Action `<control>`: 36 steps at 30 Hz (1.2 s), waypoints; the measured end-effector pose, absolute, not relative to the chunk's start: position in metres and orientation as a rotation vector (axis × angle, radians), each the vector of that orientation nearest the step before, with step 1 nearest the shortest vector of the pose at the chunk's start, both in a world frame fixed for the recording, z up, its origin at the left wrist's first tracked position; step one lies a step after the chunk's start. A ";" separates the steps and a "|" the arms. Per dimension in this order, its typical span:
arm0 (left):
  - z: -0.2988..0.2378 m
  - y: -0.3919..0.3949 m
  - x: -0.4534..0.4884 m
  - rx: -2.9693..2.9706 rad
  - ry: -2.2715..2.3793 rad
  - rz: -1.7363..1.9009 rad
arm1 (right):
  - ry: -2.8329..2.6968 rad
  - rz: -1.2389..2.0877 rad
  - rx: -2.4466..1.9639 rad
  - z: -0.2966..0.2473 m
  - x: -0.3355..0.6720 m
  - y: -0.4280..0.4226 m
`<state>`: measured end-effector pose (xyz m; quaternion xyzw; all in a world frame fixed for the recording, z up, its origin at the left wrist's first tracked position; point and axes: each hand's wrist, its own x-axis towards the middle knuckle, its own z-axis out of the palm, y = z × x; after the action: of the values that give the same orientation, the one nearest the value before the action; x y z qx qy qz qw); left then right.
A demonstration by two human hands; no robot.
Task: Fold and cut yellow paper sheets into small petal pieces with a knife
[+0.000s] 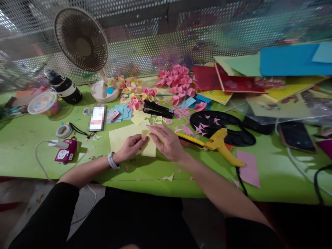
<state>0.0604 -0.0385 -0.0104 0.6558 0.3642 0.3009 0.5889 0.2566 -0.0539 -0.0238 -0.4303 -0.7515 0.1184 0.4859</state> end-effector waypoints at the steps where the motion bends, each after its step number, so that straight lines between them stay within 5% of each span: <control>1: -0.010 -0.039 0.060 1.540 0.848 0.700 | -1.837 0.285 -1.051 -0.023 0.256 -0.054; 15: -0.009 -0.039 0.060 1.523 0.822 0.663 | -1.720 0.511 -1.135 -0.012 0.257 -0.055; 24: -0.011 -0.037 0.059 1.490 0.812 0.636 | -1.323 1.351 -1.212 -0.006 0.260 -0.056; 36: -0.009 -0.038 0.059 1.190 0.774 0.365 | -1.197 1.163 -1.257 -0.012 0.266 -0.053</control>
<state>0.0595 -0.0385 -0.0088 0.5433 0.3532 0.1666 0.7432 0.2661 -0.0527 -0.0119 -0.5201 -0.4955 0.4814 0.5023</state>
